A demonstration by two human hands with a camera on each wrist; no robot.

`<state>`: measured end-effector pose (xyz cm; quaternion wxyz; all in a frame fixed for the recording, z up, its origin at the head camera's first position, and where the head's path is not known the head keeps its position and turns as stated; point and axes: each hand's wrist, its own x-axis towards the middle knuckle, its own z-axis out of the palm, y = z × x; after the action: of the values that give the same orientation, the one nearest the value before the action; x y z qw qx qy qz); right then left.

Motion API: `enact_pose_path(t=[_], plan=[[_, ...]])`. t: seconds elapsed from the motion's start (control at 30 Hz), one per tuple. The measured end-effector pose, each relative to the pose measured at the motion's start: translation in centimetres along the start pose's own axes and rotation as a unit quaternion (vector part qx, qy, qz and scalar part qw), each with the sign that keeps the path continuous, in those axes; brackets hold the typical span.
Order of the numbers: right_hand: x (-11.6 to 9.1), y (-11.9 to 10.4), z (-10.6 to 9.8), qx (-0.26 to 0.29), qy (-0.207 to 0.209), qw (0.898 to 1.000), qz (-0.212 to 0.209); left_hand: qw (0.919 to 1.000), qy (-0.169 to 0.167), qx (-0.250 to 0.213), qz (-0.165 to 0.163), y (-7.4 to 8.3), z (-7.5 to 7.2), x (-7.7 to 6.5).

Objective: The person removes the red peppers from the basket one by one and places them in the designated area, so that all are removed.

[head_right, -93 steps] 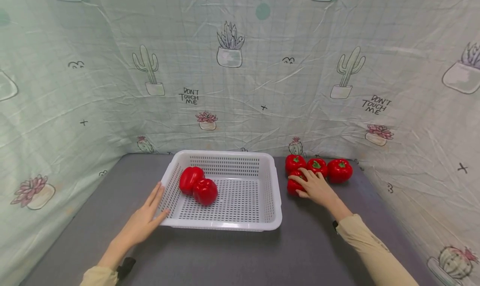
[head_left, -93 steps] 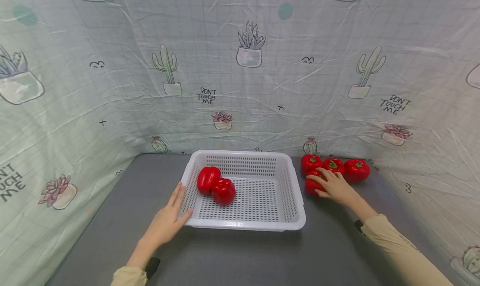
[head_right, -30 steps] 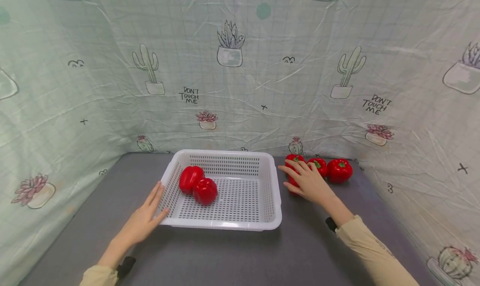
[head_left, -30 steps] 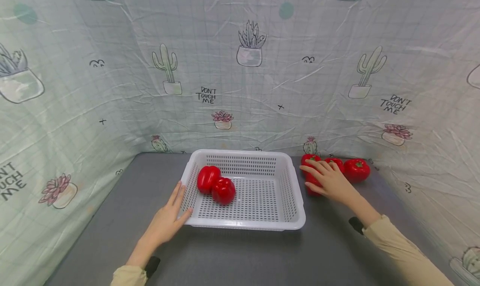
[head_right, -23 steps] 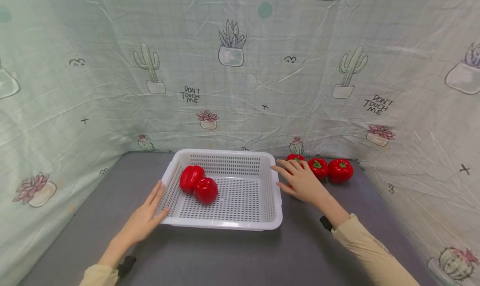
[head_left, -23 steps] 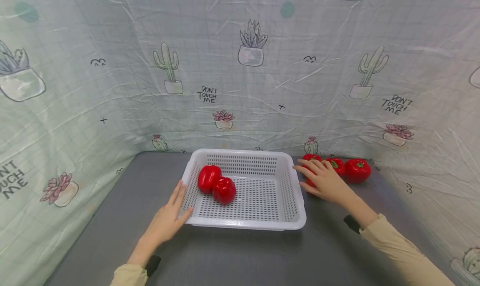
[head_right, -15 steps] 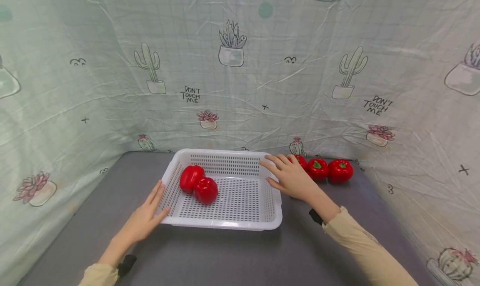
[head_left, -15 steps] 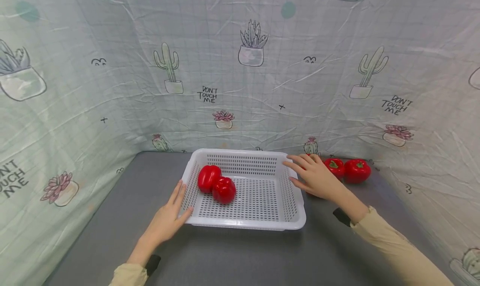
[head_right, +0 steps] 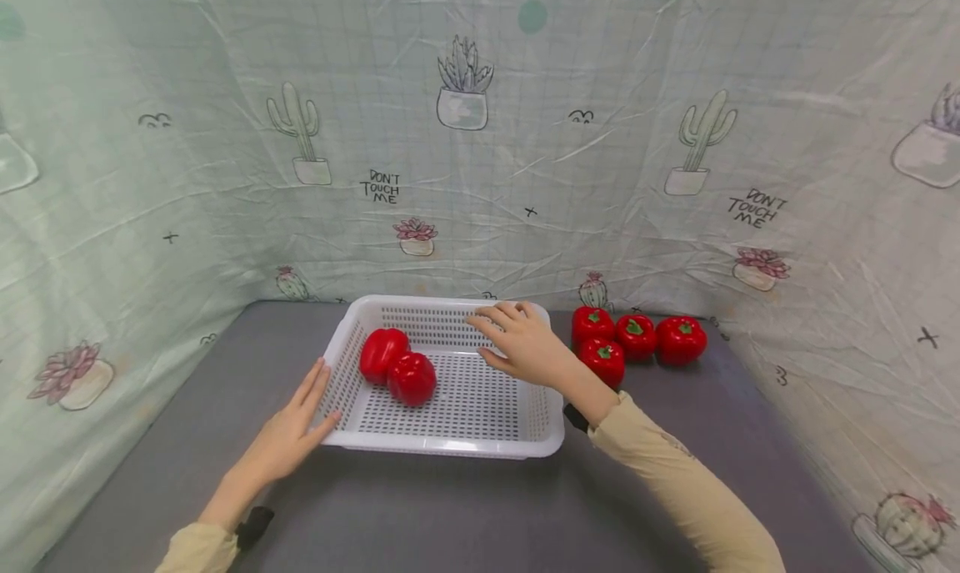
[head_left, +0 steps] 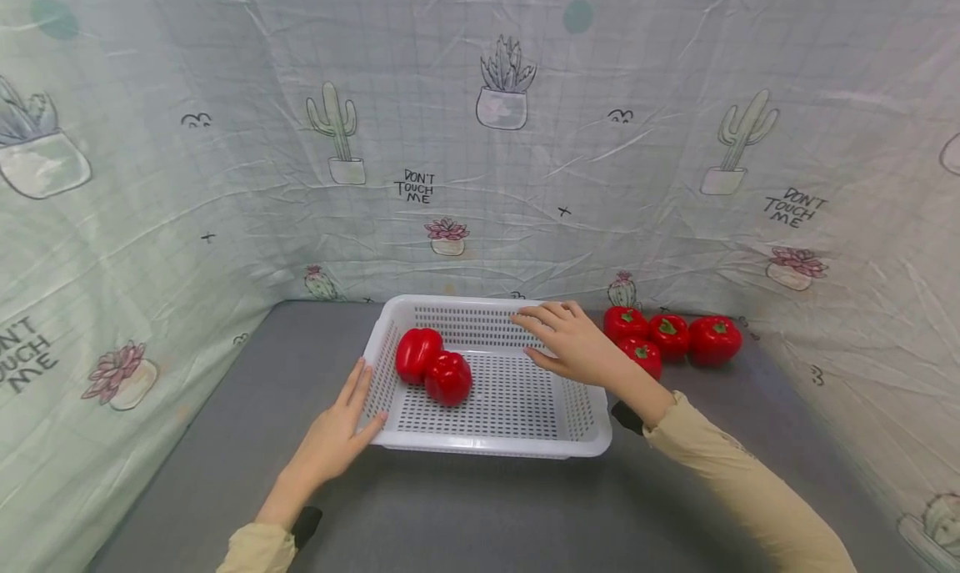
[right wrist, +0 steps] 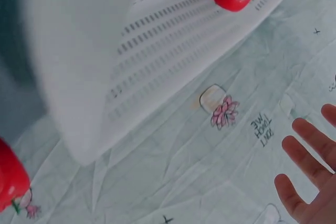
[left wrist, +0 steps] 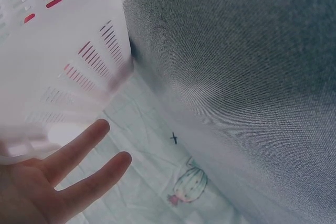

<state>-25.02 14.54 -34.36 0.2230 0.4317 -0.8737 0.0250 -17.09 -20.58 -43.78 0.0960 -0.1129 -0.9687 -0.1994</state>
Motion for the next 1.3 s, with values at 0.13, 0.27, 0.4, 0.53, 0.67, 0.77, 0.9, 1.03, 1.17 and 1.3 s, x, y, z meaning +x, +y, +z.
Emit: enact_pose_path(t=[0.13,0.27,0.4,0.53,0.67,0.77,0.9,1.03,1.17,1.3], plan=[[1.1,-0.5,0.8,0.003,-0.015,1.000,0.006,1.0000,-0.002,0.000,-0.001,0.0,-0.1,0.0],[2.2,-0.9,1.4,0.006,-0.012,1.000,0.011,1.0000,-0.002,-0.002,0.001,0.0,0.0,0.1],[3.3,-1.2,2.1,0.018,-0.015,1.000,0.009,1.0000,-0.003,-0.004,0.002,0.0,0.0,0.0],[4.2,-1.5,3.2,0.024,-0.023,0.999,0.003,1.0000,-0.003,-0.003,0.000,0.0,0.0,0.1],[4.7,-1.7,4.7,0.019,-0.035,0.999,-0.001,1.0000,-0.001,-0.003,0.003,0.1,-0.1,0.1],[5.0,-2.0,5.8,0.011,-0.052,0.999,-0.008,1.0000,0.002,-0.003,0.007,0.1,-0.2,0.0],[5.4,-2.5,6.8,0.010,-0.082,0.996,-0.017,1.0000,0.001,-0.002,0.009,0.0,-0.1,-0.1],[6.0,-3.1,7.5,0.006,-0.115,0.993,-0.023,1.0000,0.003,-0.001,0.007,-0.1,-0.2,0.0],[6.5,-3.4,8.1,-0.010,-0.145,0.989,-0.039,1.0000,0.003,-0.003,0.006,-0.1,-0.2,0.0],[6.5,-3.6,8.8,-0.013,-0.159,0.986,-0.053,1.0000,0.000,-0.004,0.006,0.0,-0.2,0.0]])
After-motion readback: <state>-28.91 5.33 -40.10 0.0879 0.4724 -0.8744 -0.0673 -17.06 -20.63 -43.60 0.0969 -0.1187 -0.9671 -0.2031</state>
